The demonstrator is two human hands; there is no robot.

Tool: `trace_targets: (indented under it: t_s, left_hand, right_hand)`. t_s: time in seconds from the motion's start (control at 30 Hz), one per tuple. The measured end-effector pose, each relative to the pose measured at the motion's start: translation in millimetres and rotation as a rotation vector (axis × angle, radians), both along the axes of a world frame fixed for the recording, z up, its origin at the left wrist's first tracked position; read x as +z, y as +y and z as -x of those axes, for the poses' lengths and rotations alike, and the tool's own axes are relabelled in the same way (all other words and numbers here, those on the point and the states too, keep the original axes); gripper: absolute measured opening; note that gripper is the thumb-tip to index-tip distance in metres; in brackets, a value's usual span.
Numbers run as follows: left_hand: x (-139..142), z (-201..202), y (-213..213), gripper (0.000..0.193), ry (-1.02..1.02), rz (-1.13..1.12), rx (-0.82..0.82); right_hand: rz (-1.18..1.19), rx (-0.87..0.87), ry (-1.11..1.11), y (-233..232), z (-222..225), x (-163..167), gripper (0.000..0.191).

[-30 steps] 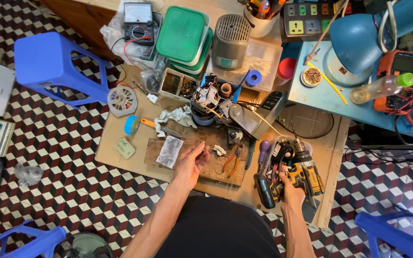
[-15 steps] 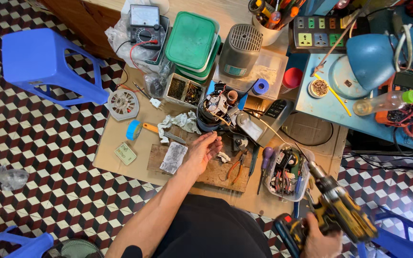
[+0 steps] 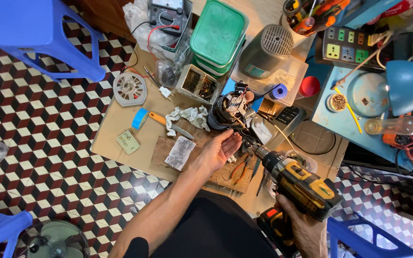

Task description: The person disassembles an electric motor on a workbench, using a screwdriver and a cordless drill to remove screws and separate components. They manipulate the motor housing and internal parts, then reassemble the unit with the drill.

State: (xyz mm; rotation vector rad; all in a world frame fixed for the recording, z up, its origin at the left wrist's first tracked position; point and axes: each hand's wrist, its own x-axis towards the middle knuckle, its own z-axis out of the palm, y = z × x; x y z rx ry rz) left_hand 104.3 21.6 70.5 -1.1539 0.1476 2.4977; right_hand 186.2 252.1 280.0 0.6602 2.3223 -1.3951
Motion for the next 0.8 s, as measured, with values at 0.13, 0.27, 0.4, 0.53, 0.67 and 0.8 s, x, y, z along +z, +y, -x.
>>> trace_targets:
  t_s: [0.13,0.27,0.4,0.53,0.67,0.8]
  left_hand:
    - [-1.4,4.4,-3.9,0.015,-0.024,-0.031,0.071]
    - [4.7,6.2,-11.2,0.018,-0.058,0.063,0.055]
    - [9.1,9.4,-13.4,0.020,-0.010,0.087,0.033]
    - [8.1,11.2,-14.1,0.021,0.007,0.110,0.034]
    - [5.4,12.0,-13.7,0.021,-0.016,0.146,0.009]
    - [5.4,12.2,-7.0,0.020,-0.001,0.131,-0.004]
  right_hand:
    - [0.020,0.033,0.058,-11.9,10.4,2.4,0.040]
    - [-0.001,0.046,-0.004,-8.2,19.3,-4.2,0.045]
    - [0.041,0.037,0.013,-1.0,20.3,-13.1,0.048]
    - [0.013,0.027,-0.019,-0.8,22.0,-16.5,0.049]
    - [-0.015,0.040,-0.060,-6.0,27.6,-10.8,0.045]
    - [-0.059,0.290,0.165,-7.2,36.7,1.4,0.039]
